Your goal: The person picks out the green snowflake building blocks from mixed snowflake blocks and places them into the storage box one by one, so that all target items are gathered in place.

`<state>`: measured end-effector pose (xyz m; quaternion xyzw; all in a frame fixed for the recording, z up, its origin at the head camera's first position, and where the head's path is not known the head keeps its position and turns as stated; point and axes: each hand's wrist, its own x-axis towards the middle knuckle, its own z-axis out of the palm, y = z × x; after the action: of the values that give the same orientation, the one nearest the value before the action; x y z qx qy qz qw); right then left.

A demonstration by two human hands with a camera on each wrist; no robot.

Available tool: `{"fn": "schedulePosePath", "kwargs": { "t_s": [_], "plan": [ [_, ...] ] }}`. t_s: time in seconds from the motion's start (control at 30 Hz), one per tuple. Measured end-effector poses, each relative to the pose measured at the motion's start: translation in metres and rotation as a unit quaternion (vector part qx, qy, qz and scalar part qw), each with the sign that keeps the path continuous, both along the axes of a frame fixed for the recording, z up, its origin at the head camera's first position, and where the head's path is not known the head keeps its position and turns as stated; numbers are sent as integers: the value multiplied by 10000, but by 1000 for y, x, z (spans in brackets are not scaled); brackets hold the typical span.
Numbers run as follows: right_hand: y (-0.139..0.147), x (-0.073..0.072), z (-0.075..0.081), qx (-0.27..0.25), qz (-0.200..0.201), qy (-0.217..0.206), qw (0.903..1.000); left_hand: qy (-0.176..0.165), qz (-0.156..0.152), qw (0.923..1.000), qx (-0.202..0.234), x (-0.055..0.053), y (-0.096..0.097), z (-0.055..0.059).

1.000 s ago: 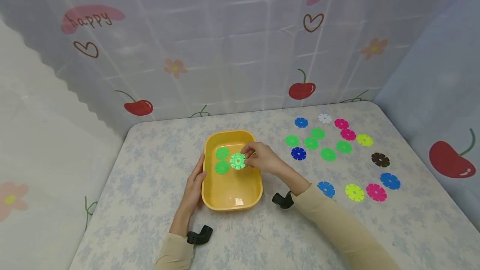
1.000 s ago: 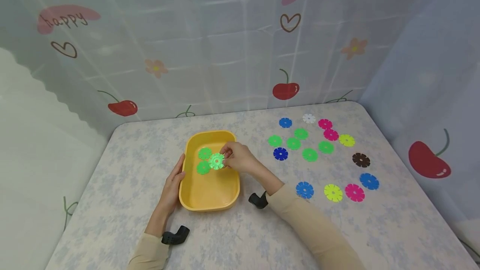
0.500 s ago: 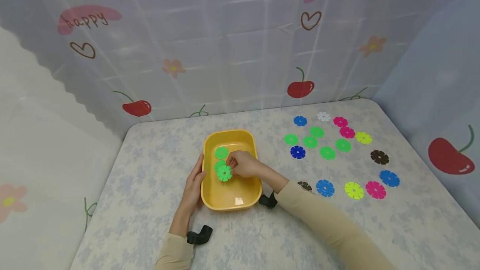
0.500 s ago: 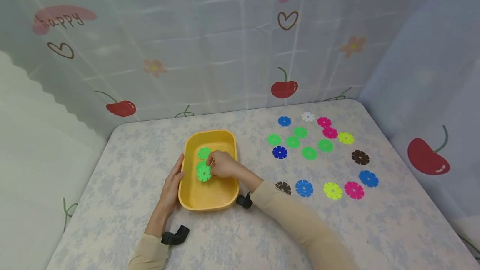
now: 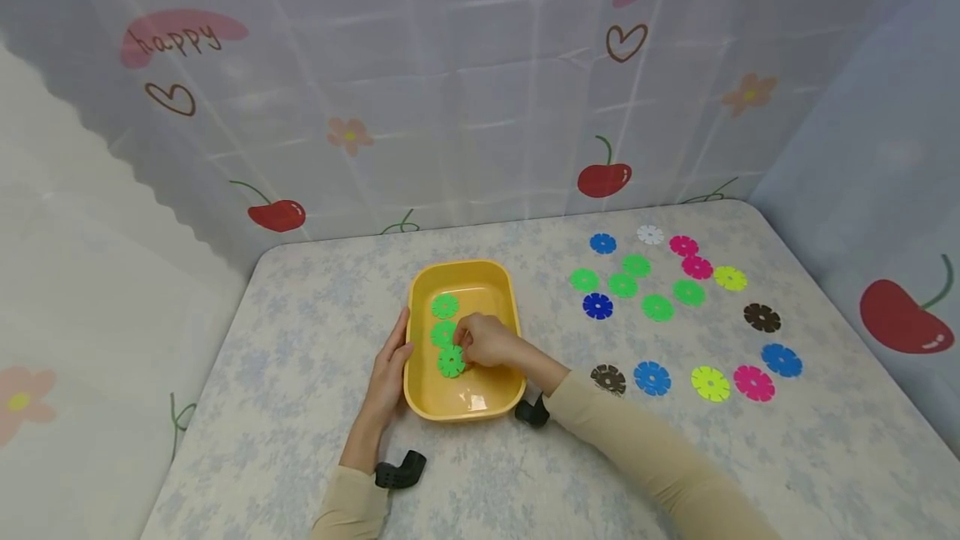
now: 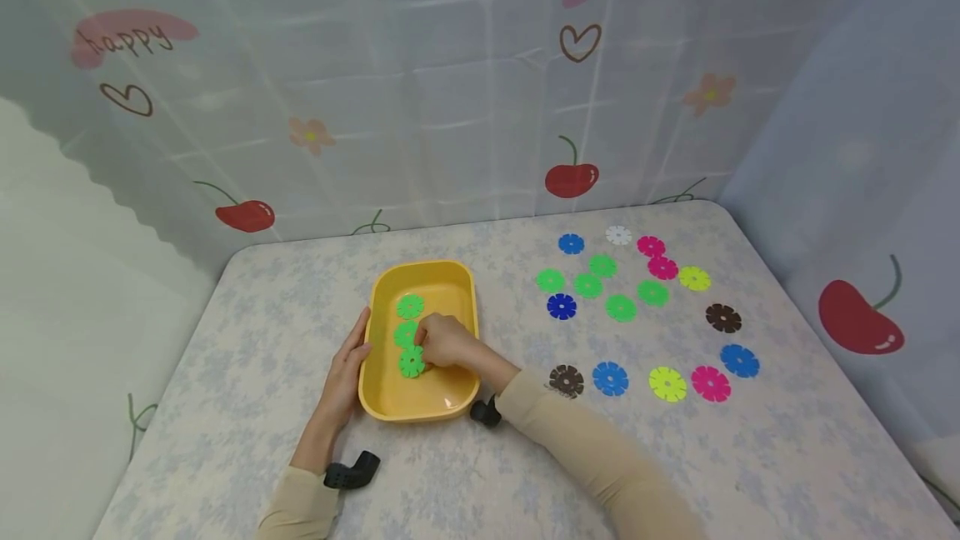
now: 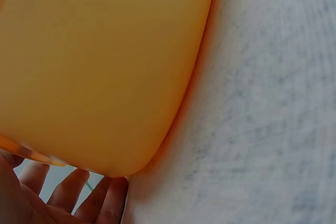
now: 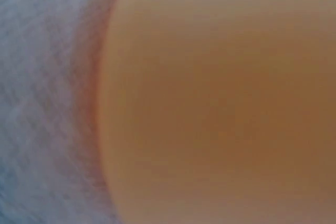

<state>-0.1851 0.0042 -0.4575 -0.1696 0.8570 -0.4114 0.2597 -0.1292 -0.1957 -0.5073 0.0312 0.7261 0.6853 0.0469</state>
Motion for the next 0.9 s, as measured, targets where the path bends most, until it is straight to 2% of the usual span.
{"fn": "schedulePosePath", "kwargs": {
  "t_s": [0.2,0.53,0.9],
  "plan": [
    [-1,2,0,-109,-64,-215,9997,0,-20,10000,7,0,0,-1],
    [-2,3,-3,-162,100,-183,9997,53,-100,9999,10,2,-1,0],
    [-3,4,-2,-51,68,-228,9997,8,-82,9999,-80,1,-1,-1]
  ]
}}
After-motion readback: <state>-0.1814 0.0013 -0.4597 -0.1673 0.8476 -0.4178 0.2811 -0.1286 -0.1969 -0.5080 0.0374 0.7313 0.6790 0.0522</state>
